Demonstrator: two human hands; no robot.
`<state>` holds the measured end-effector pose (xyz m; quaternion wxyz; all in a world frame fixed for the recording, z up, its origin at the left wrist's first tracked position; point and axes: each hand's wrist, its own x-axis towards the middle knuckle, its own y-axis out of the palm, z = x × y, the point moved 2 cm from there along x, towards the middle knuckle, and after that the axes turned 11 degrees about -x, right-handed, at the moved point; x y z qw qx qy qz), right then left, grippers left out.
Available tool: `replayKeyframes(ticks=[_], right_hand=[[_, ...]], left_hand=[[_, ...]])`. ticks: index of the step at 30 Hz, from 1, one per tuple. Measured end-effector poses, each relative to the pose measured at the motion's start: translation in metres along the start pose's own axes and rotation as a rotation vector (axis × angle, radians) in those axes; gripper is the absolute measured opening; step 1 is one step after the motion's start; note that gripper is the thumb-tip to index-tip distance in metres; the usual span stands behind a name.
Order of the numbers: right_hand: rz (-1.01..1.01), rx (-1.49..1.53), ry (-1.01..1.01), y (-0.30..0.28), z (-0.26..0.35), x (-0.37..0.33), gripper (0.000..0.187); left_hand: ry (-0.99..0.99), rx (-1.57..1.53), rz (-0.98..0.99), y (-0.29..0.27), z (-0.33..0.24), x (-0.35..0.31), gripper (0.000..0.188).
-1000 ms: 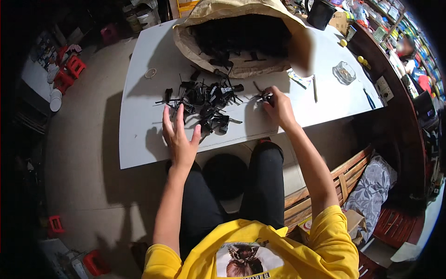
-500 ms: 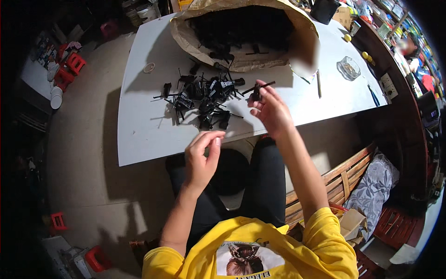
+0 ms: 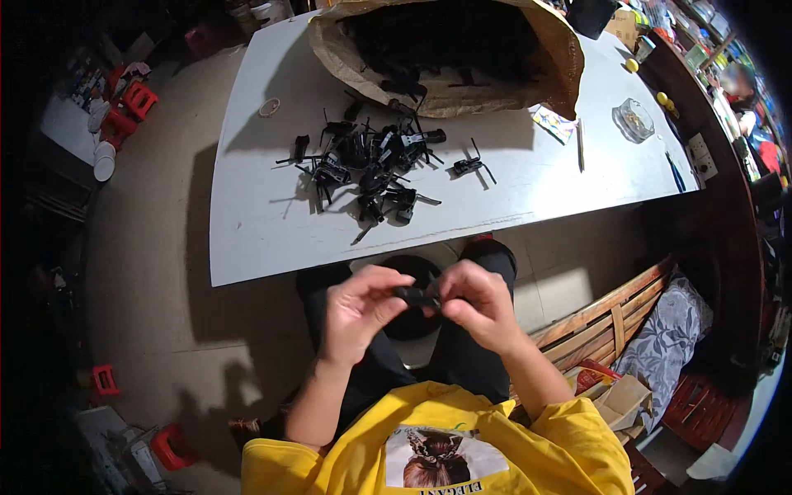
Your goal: Assembling small black plastic components by hand on a workbench.
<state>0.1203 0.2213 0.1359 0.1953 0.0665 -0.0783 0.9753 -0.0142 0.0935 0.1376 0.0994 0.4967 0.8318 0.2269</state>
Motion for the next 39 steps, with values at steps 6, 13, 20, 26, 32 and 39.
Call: replayKeyframes(ticks=[6, 13, 20, 26, 32, 39], right_hand=[[0.058, 0.554, 0.113, 0.009, 0.004, -0.003, 0.023], [0.118, 0.479, 0.348, 0.016, 0.023, -0.002, 0.014], [-0.062, 0.776, 0.385, 0.027, -0.002, -0.006, 0.014], [-0.035, 0.888, 0.454, 0.034, -0.019, -0.014, 0.011], [0.121, 0.971, 0.550, 0.029, 0.007, -0.011, 0.010], [0.159, 1.037, 0.325, 0.047, 0.015, -0.021, 0.044]], left_hand=[[0.101, 0.275, 0.205, 0.008, -0.015, -0.003, 0.026], [0.134, 0.326, 0.151, 0.010, -0.014, -0.006, 0.025], [0.238, 0.582, 0.180, 0.019, -0.020, -0.002, 0.026], [0.219, 0.584, 0.139, 0.012, -0.007, -0.014, 0.026], [-0.055, 0.000, 0.072, 0.012, -0.002, -0.017, 0.031], [0.342, 0.322, 0.226, 0.009, -0.011, -0.026, 0.026]])
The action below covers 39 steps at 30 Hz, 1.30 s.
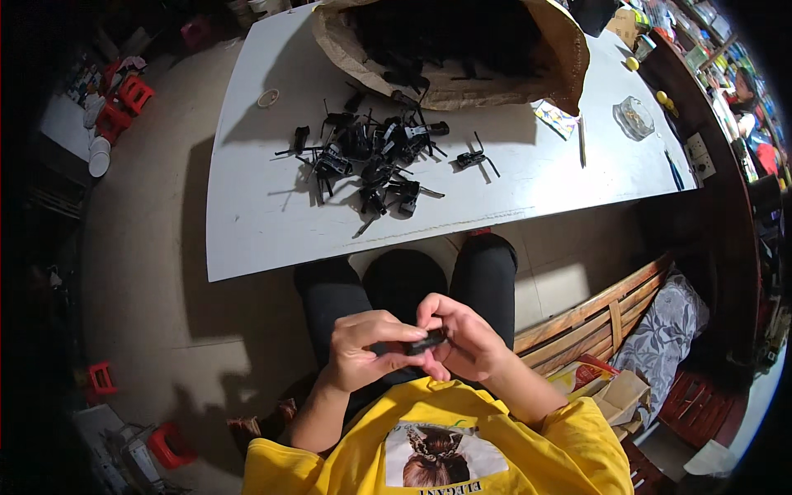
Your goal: Assembling small black plastic components by hand on a workbench.
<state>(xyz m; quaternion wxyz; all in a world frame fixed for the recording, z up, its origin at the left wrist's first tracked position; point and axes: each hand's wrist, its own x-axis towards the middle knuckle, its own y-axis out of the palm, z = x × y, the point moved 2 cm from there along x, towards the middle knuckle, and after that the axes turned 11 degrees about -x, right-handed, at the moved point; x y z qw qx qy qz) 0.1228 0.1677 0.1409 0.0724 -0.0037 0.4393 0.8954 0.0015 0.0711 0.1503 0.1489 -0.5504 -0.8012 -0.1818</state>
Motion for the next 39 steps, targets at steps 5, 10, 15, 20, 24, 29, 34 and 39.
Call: replayKeyframes(ticks=[5, 10, 15, 20, 24, 29, 34, 39], right_hand=[[-0.435, -0.335, -0.143, -0.001, -0.022, 0.000, 0.020], [-0.447, -0.580, -0.194, -0.005, -0.032, -0.010, 0.016], [0.065, -0.487, 0.117, 0.008, -0.017, -0.026, 0.025], [0.435, -0.932, 0.198, 0.018, -0.011, -0.028, 0.028], [0.355, -1.032, 0.131, 0.031, -0.016, -0.034, 0.024], [0.311, -1.258, 0.063, 0.025, 0.010, -0.002, 0.023], [-0.290, -1.838, -0.445, -0.006, 0.037, 0.062, 0.017], [-0.334, -2.558, -0.759, -0.027, 0.035, 0.112, 0.024]], left_hand=[[0.071, 0.340, 0.003, 0.015, -0.007, -0.003, 0.029], [0.014, 0.334, 0.085, 0.018, -0.014, -0.008, 0.022], [-0.063, 0.169, 0.149, -0.004, -0.019, -0.016, 0.024], [-0.110, -0.039, 0.496, -0.009, -0.023, -0.024, 0.021], [-0.065, -0.071, 0.598, -0.009, -0.026, -0.029, 0.021], [-0.095, 0.065, 0.263, -0.014, -0.015, -0.034, 0.022], [-0.299, -0.099, -0.067, -0.022, -0.007, -0.041, 0.019], [-0.481, -0.329, -0.238, -0.030, 0.004, -0.052, 0.018]])
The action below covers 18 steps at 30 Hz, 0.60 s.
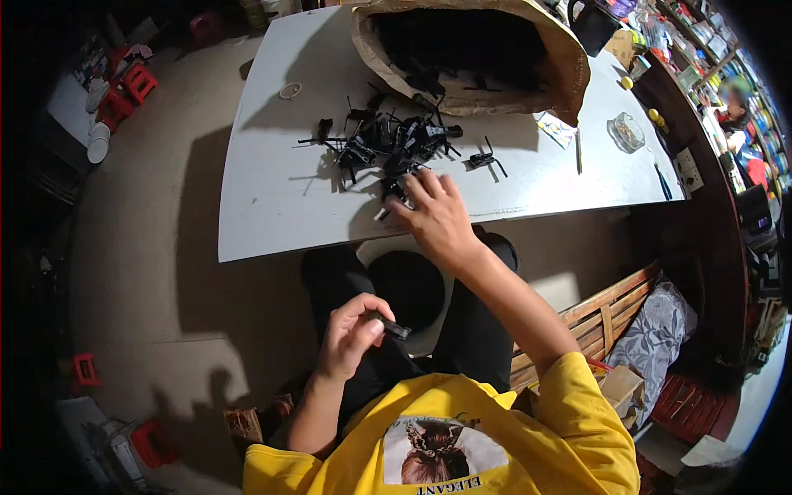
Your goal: Assembling small black plastic components by hand on a workbench.
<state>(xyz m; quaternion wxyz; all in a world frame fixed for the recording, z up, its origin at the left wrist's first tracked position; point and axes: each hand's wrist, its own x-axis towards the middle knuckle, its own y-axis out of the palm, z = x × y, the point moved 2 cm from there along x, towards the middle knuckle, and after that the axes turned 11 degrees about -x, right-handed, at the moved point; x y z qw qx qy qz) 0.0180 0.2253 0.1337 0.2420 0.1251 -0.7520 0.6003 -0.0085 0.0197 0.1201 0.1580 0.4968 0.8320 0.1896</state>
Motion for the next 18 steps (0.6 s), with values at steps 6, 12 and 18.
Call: replayKeyframes(ticks=[6, 12, 18], right_hand=[[0.026, 0.015, -0.061, 0.011, -0.015, 0.029, 0.014], [-0.088, 0.448, 0.609, 0.001, -0.054, 0.047, 0.013], [-0.095, 0.691, 0.550, -0.012, -0.021, 0.000, 0.008]], left_hand=[[-0.069, -0.300, -0.111, -0.004, 0.013, 0.014, 0.022], [-0.021, -0.251, -0.116, 0.009, 0.017, 0.038, 0.014], [0.047, -0.270, -0.166, 0.010, 0.015, 0.066, 0.026]])
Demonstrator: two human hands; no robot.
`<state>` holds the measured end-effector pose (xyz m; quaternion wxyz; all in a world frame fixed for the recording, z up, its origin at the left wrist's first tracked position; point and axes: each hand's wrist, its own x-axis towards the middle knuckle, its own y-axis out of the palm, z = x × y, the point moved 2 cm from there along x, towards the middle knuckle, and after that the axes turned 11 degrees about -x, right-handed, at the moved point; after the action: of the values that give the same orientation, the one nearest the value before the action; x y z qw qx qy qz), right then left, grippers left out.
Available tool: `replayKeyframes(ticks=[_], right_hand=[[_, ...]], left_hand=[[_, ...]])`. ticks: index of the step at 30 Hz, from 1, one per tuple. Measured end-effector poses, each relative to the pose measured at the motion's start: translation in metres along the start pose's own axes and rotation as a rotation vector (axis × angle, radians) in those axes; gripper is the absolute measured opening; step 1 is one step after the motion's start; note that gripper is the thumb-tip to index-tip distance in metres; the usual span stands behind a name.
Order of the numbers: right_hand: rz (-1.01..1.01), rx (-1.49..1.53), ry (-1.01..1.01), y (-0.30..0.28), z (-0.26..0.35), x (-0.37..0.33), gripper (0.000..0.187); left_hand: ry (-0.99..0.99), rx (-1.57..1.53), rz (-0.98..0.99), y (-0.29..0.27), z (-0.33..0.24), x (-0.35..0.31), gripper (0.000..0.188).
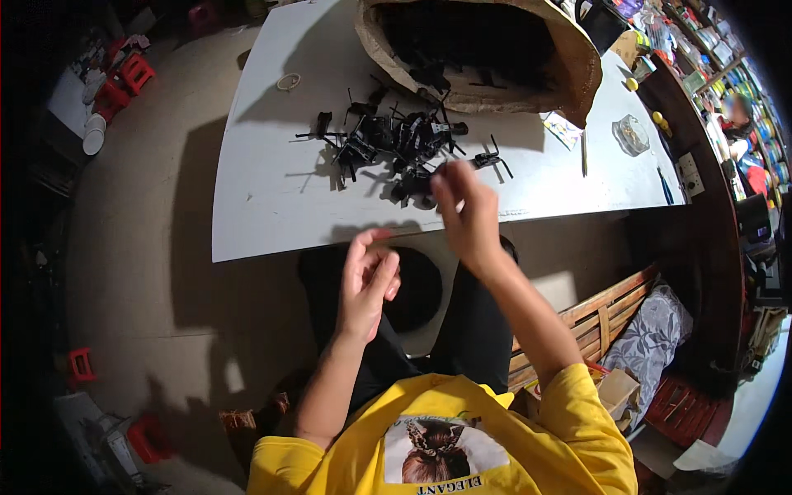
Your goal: Assembling small black plastic components by hand on a workbench.
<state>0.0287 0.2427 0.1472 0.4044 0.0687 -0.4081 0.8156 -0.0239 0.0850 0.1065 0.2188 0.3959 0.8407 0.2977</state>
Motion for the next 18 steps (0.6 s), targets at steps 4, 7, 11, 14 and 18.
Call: replayKeyframes(ticks=[4, 7, 11, 14, 18], right_hand=[[0.001, 0.056, -0.001, 0.012, 0.001, -0.020, 0.008], [0.075, 0.189, 0.119, 0.011, 0.006, -0.038, 0.012], [0.237, 0.598, 0.201, 0.002, 0.016, -0.063, 0.024], [0.354, 1.152, 0.384, -0.001, 0.021, -0.067, 0.036], [0.720, 1.175, 0.454, -0.017, 0.028, -0.070, 0.031]], left_hand=[[0.063, 0.052, -0.064, 0.005, 0.007, 0.026, 0.036], [0.089, -0.022, -0.040, 0.001, 0.006, 0.026, 0.030], [0.097, -0.034, 0.054, -0.002, 0.002, 0.010, 0.020], [0.069, 0.006, 0.167, 0.007, -0.008, -0.005, 0.020], [0.352, 0.421, 0.257, 0.013, -0.029, -0.017, 0.020]])
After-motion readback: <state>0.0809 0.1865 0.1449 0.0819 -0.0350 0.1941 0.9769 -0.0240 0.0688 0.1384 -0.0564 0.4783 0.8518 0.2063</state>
